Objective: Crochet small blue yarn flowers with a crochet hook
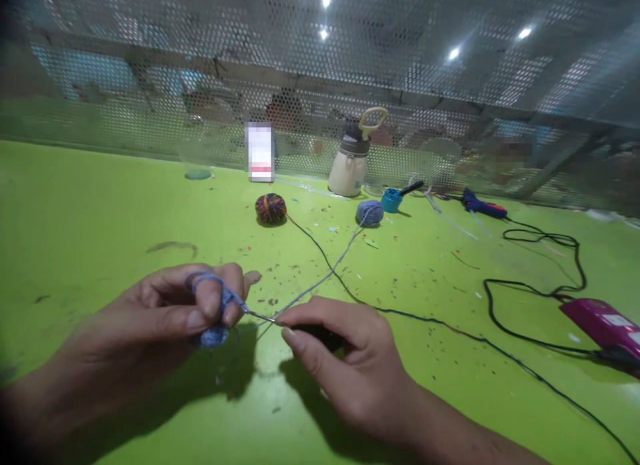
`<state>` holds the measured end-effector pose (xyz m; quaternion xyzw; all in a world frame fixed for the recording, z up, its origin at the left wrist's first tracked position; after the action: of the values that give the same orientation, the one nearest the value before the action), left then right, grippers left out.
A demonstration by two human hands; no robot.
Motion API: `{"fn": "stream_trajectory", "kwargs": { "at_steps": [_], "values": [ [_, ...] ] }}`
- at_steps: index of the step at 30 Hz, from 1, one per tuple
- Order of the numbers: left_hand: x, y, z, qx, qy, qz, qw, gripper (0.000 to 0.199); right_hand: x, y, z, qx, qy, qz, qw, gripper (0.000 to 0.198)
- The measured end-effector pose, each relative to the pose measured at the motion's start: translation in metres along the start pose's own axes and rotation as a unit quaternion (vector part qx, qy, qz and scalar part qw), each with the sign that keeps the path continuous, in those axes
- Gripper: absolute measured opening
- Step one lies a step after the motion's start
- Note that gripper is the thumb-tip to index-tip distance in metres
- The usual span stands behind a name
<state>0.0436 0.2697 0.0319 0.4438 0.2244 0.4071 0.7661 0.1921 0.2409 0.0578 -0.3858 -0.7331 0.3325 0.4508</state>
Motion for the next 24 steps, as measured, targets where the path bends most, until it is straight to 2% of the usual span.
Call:
{"fn": "stream_trajectory", "kwargs": {
  "at_steps": [3, 6, 10, 12, 17, 20, 22, 24],
  "values": [
    [0.002, -0.011, -0.005, 0.059, 0.005, -0.047, 0.997, 0.013, -0.003, 0.029, 0.009, 0.165, -0.032, 0.130, 0.977, 0.006],
    [0.002, -0.024, -0.001, 0.104, -0.027, -0.102, 0.989, 0.010, -0.006, 0.041, 0.017, 0.241, -0.041, 0.186, 0.952, 0.010],
    [0.001, -0.027, 0.006, 0.101, -0.055, -0.109, 0.987, 0.071, -0.005, 0.043, 0.018, 0.219, -0.032, 0.201, 0.954, 0.012],
    [0.001, -0.027, 0.005, 0.106, -0.048, -0.099, 0.988, 0.085, -0.004, 0.042, 0.019, 0.205, -0.038, 0.206, 0.956, 0.018],
    [0.003, -0.025, 0.002, 0.144, -0.034, -0.072, 0.986, 0.095, -0.005, 0.042, 0.029, 0.202, -0.094, 0.210, 0.952, 0.026],
    [0.004, -0.021, 0.004, 0.183, -0.037, -0.055, 0.981, 0.100, -0.007, 0.045, 0.032, 0.232, -0.102, 0.219, 0.942, 0.027],
    [0.004, -0.017, 0.006, 0.266, -0.036, -0.034, 0.963, 0.099, -0.009, 0.047, 0.033, 0.248, -0.100, 0.232, 0.935, 0.027],
    [0.001, -0.011, 0.008, 0.384, -0.016, 0.002, 0.923, 0.095, -0.010, 0.051, 0.034, 0.256, -0.096, 0.244, 0.930, 0.027]
  ]
}}
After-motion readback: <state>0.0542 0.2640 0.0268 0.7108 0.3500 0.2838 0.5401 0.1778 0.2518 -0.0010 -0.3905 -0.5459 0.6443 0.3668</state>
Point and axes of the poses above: each hand's wrist, its own x-axis towards the middle knuckle, its own z-axis out of the palm, y = z × x, the point moved 9 cm from there along x, towards the middle knuckle, and after that the axes turned 4 degrees about -y, right-handed, at the moved point
